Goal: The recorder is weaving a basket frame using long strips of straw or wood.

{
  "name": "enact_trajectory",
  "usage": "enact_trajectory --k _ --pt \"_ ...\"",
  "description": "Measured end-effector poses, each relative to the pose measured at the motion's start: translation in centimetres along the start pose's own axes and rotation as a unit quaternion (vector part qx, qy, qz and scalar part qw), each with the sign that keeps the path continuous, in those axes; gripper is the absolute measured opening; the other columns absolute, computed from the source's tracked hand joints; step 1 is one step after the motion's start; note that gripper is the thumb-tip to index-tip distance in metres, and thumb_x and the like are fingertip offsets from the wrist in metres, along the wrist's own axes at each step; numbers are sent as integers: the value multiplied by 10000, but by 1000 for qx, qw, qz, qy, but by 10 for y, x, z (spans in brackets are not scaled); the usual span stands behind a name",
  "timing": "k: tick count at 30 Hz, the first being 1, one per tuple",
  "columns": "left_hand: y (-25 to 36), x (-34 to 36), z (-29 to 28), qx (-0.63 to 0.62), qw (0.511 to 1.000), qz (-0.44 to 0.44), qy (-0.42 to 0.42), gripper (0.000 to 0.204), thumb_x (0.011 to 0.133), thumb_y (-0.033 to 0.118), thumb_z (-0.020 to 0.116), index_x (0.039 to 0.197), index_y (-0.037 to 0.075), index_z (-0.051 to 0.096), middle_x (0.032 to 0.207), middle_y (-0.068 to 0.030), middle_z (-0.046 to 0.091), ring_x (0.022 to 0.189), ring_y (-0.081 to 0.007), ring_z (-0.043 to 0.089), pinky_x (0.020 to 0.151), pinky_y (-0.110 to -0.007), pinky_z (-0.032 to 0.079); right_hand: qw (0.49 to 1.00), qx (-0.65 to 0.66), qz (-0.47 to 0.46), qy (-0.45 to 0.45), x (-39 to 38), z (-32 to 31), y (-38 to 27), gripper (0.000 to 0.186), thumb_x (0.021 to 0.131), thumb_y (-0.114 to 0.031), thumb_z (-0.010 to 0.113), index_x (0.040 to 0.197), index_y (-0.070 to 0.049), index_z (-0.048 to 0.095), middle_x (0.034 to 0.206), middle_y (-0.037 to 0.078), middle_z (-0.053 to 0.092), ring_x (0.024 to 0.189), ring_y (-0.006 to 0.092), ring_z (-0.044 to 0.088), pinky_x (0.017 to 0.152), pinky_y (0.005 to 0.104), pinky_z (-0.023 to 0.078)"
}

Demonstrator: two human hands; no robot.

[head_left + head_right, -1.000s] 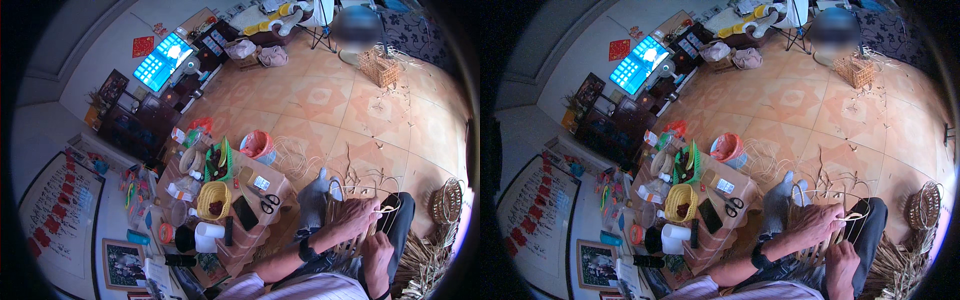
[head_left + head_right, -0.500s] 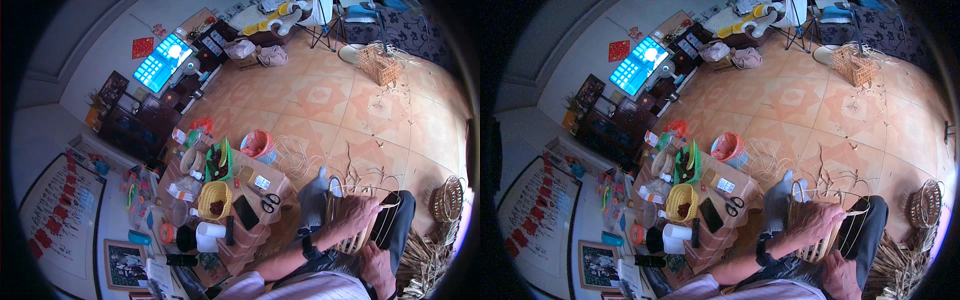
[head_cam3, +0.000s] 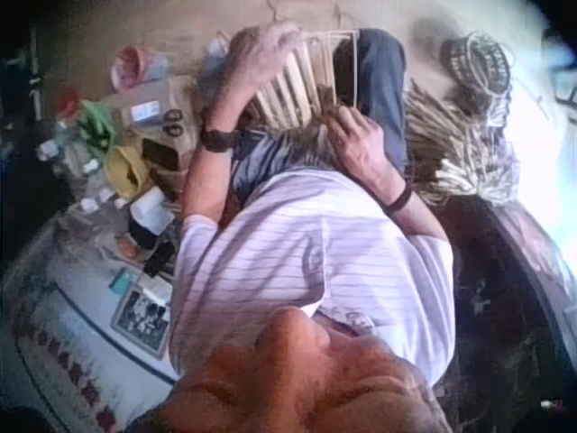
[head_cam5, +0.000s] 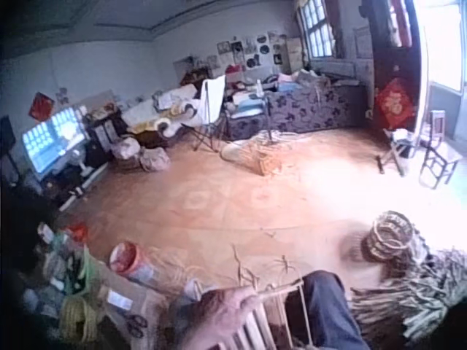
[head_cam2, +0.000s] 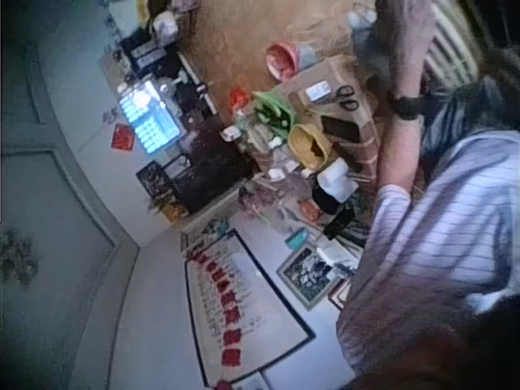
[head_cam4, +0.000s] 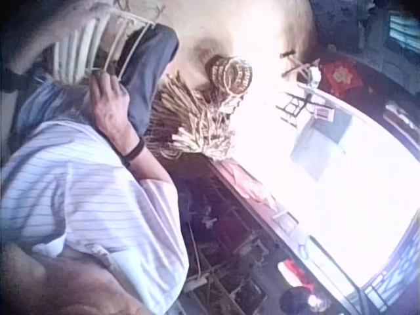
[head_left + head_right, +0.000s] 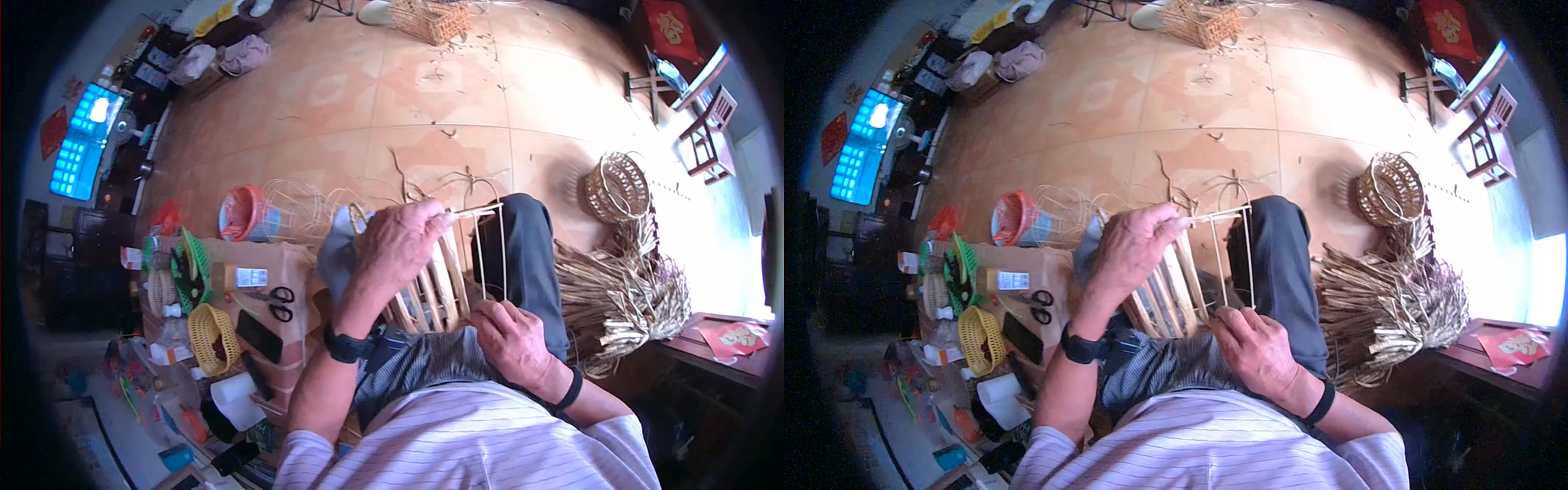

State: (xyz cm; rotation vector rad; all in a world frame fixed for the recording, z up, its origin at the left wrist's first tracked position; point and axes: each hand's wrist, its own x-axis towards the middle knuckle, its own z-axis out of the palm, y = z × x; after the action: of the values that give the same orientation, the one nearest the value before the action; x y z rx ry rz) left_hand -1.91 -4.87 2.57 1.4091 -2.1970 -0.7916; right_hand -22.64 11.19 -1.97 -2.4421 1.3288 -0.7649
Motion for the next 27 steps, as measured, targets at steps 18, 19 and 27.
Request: enact_trajectory --k 18,19,27 --pt "14 -2 -1 10 999 -37 -32 388 1044 368 625 904 7 647 705 -197 615 665 -370 627 645 -443 472 891 358 233 -151 -25 2 1 185 1015 -171 689 996 9 650 762 258 642 739 462 670 634 491 532" --pt "15 -2 -1 8 999 -33 -29 388 1043 367 627 906 5 646 705 -200 609 663 -371 623 646 -441 471 879 378 244 -162 -24 3 2 184 1016 -169 687 988 10 651 771 259 643 737 461 668 636 489 531" --pt "16 -3 -3 0 998 -53 -44 385 1046 356 631 907 -3 648 716 -182 622 679 -335 637 669 -422 487 890 375 221 -137 -26 -7 -5 195 1023 -175 677 958 6 644 786 262 624 721 463 633 638 470 529"
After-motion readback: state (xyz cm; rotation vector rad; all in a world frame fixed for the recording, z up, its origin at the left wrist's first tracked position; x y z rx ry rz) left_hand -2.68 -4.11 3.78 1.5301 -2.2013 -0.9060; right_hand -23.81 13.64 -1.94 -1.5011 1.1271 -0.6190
